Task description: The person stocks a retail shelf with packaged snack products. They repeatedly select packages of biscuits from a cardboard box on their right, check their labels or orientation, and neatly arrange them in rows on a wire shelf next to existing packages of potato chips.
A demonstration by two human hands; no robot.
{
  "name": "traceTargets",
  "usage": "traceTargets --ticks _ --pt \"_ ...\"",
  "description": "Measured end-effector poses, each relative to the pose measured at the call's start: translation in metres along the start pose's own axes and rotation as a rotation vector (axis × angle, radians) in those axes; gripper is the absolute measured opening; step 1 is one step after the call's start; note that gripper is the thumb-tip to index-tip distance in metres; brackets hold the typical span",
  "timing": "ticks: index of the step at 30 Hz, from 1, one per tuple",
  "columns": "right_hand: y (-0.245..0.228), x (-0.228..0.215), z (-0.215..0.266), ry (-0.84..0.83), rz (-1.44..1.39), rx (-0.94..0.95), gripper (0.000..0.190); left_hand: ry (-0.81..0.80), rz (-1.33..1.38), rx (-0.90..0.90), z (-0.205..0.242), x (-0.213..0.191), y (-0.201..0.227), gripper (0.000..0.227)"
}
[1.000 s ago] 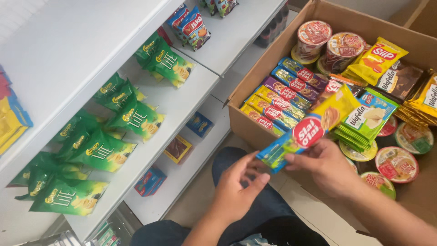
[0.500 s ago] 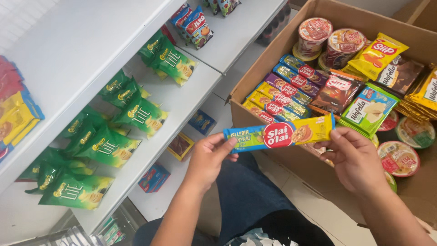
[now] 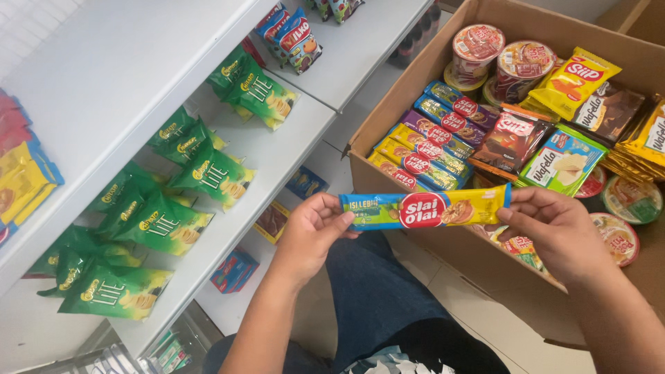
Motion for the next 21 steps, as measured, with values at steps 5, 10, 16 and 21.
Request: traceTargets --ticks 5,10,16,21 --pt "-0.076 0.018 0.031 -0.02 0.351 -0.406 0.021 -0.08 -0.344 0.544 0.041 0.014 0.083 0.016" --pt "-0.15 0.067 0.108 0.013 0.735 -1.186 0.013 -0.15 -0.947 1.275 0.117 0.046 0.13 0.007" --pt "-0.15 0.077 0.127 0.015 0.749 -1.318 0.014 -0.048 -1.2 1.423 0.14 0.051 0.121 0.013" --pt "-0.129 0.076 0.103 -0.163 0.733 -1.138 0.021 -0.002 -0.866 1.172 0.135 0.019 0.121 0.011"
Point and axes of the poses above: each hand's wrist, its own z-axis away from the middle knuckle, its own x-axis out of the palm, y = z × x, the point moved 10 cm from there along -z, towards the middle knuckle, and after that the axes turned 5 degrees about x, right-handed, at the moved point
